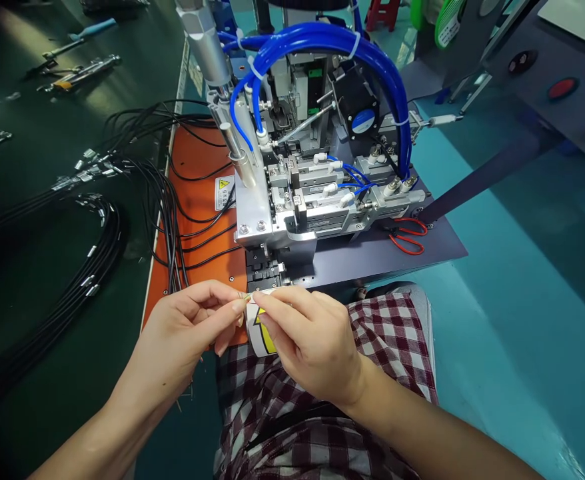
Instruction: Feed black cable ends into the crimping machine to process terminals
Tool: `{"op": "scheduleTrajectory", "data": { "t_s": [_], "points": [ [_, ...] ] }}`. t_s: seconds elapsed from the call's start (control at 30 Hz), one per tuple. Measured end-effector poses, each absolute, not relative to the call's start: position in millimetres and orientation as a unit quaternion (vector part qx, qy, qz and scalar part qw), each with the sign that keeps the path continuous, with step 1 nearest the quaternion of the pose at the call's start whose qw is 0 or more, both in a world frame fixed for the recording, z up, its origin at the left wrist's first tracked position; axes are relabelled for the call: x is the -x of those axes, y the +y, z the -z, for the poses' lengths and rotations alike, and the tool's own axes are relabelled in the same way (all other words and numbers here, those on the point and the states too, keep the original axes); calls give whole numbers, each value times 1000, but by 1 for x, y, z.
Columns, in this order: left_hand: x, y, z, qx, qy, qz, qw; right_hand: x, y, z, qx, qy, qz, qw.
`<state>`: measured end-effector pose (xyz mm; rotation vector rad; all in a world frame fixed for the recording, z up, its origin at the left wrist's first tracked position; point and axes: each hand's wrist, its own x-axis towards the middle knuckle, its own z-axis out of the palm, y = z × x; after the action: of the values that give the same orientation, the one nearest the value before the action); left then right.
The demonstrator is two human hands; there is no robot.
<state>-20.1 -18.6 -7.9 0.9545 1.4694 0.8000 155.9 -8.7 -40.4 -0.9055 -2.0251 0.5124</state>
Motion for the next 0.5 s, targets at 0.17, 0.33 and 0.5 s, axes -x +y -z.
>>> {"op": "scheduleTrajectory", "data": {
  "t_s": [0.17,0.33,0.5],
  "points": [
    [21,-19,8,-393,622,-349,580,-156,-12,43,357,-805,-213,423],
    [21,-20,12,-399,617,-354,578,-150,-6,36,441,-679,-374,452],
    [22,-20,14,-402,619,-348,578,-140,4,31,481,-597,-499,403]
  ]
}}
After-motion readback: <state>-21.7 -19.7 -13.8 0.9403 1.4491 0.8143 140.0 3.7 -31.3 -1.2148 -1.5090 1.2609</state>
